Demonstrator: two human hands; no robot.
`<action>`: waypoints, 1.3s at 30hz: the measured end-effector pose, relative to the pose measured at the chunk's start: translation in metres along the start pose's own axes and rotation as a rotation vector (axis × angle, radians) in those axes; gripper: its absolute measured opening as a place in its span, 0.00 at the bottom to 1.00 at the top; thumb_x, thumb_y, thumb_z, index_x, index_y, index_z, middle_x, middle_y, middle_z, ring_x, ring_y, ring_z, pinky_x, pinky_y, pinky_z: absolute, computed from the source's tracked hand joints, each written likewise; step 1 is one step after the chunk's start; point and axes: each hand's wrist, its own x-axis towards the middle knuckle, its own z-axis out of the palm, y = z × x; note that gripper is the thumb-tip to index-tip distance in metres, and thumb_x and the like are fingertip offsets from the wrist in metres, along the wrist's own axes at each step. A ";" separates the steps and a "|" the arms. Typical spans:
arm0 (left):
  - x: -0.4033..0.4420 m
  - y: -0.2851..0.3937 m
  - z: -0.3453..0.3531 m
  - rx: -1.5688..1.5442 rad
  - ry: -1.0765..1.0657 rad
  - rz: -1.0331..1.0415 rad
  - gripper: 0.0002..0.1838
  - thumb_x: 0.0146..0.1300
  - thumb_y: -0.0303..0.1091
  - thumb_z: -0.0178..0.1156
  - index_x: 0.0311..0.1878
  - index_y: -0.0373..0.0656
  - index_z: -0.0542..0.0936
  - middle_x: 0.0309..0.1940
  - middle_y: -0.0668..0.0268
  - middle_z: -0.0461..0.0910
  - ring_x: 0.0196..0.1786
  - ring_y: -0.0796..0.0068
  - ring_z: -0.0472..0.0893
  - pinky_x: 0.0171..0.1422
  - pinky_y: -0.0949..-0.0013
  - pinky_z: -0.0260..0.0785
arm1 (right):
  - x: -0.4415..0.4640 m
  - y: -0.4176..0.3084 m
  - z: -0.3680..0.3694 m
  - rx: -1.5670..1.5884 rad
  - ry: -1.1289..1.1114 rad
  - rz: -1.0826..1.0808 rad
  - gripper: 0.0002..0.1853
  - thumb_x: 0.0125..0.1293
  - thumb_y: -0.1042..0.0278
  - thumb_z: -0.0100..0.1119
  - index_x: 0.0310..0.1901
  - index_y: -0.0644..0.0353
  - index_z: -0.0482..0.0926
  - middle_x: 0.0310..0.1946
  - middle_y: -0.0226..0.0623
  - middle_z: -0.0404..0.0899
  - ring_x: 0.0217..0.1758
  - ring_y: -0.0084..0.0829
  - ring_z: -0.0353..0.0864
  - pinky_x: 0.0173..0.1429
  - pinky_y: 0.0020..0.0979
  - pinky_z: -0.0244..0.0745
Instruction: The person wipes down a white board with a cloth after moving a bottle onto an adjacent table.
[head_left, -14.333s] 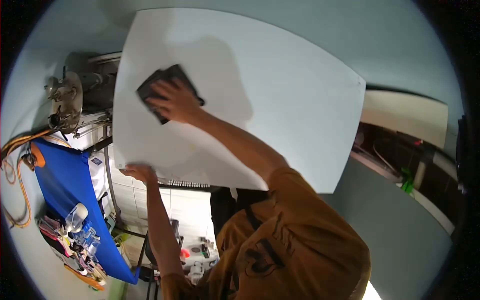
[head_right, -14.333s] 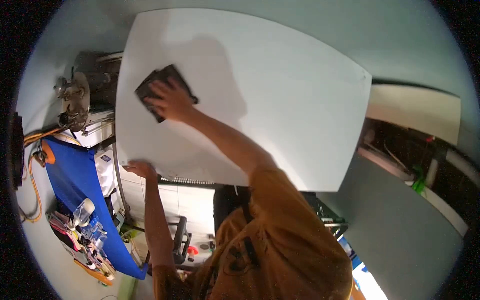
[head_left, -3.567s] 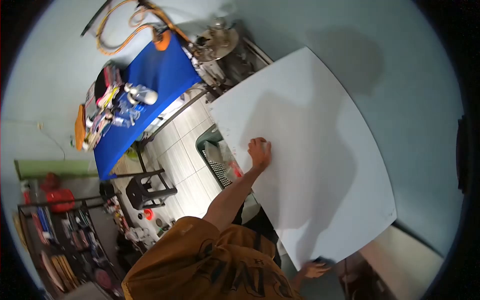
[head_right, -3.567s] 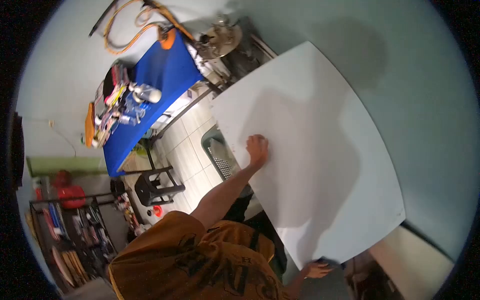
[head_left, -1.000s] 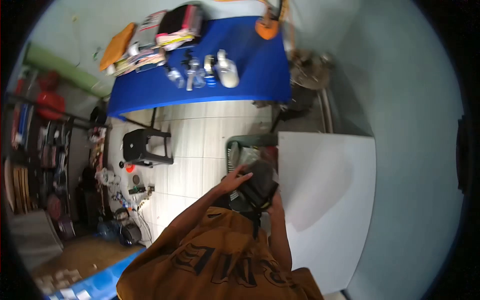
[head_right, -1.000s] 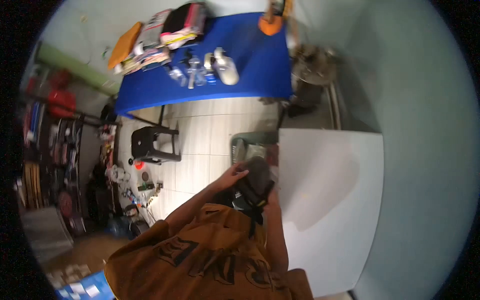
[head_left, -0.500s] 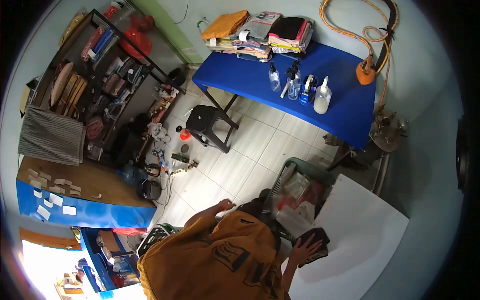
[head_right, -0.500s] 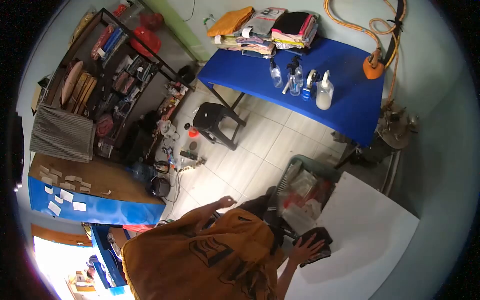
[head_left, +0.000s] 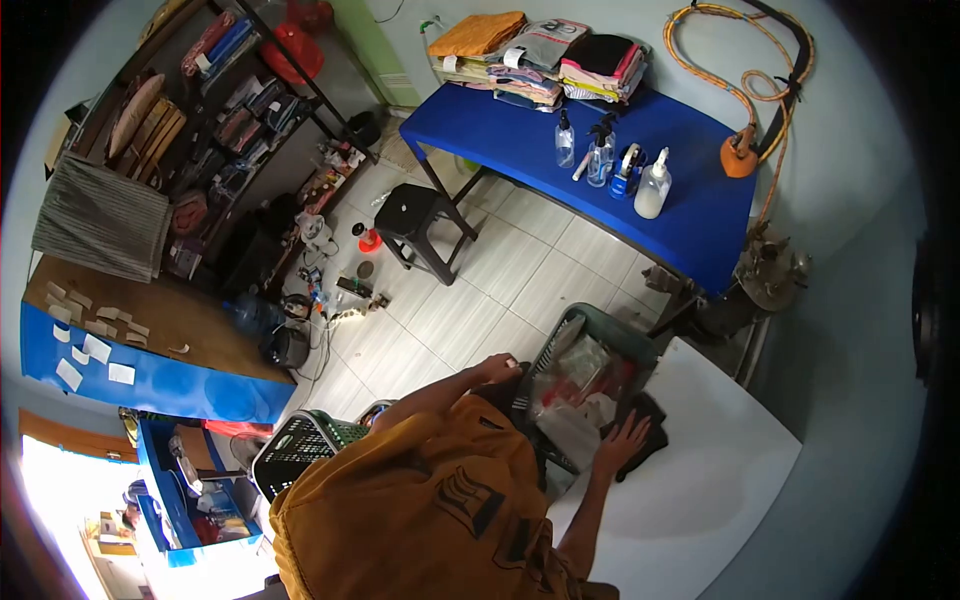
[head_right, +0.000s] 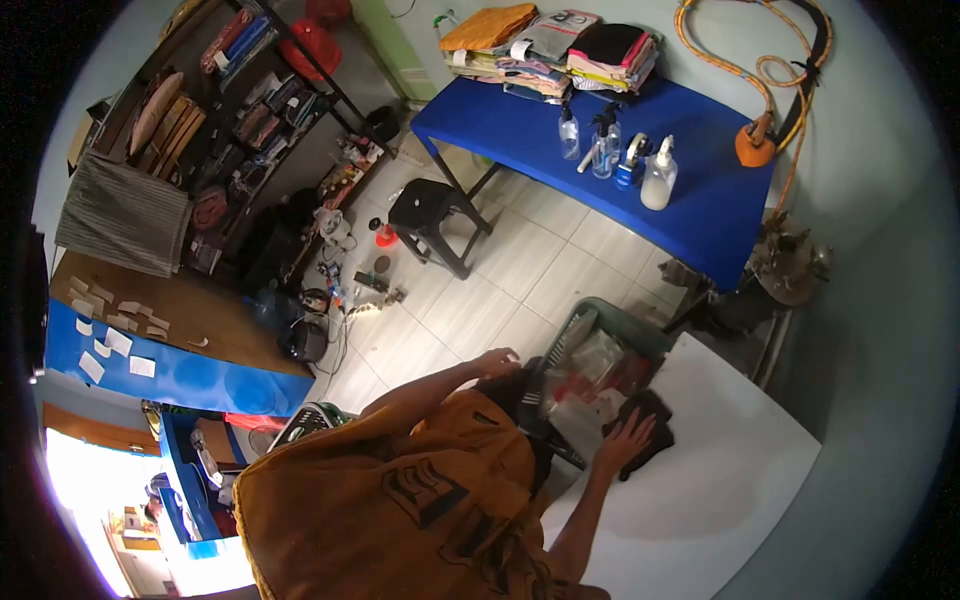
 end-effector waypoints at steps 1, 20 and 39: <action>0.004 0.003 0.007 0.013 0.021 0.059 0.26 0.61 0.52 0.57 0.54 0.41 0.76 0.49 0.53 0.80 0.46 0.59 0.81 0.55 0.62 0.72 | -0.024 0.000 -0.001 0.012 0.004 -0.015 0.27 0.68 0.64 0.49 0.69 0.49 0.61 0.73 0.44 0.49 0.75 0.47 0.49 0.71 0.56 0.48; 0.079 -0.099 -0.012 -0.237 -0.137 -0.079 0.20 0.61 0.41 0.61 0.49 0.37 0.75 0.34 0.60 0.81 0.34 0.71 0.81 0.38 0.70 0.75 | -0.248 -0.045 -0.040 -0.049 -0.096 0.355 0.25 0.72 0.57 0.44 0.66 0.57 0.65 0.69 0.58 0.53 0.71 0.60 0.53 0.68 0.57 0.53; 0.063 -0.129 -0.066 -0.217 -0.155 -0.377 0.23 0.66 0.47 0.55 0.56 0.41 0.73 0.47 0.58 0.79 0.46 0.66 0.79 0.49 0.64 0.70 | 0.085 -0.017 0.003 -0.198 -0.092 0.131 0.32 0.66 0.58 0.51 0.71 0.49 0.56 0.74 0.44 0.47 0.76 0.45 0.46 0.72 0.59 0.43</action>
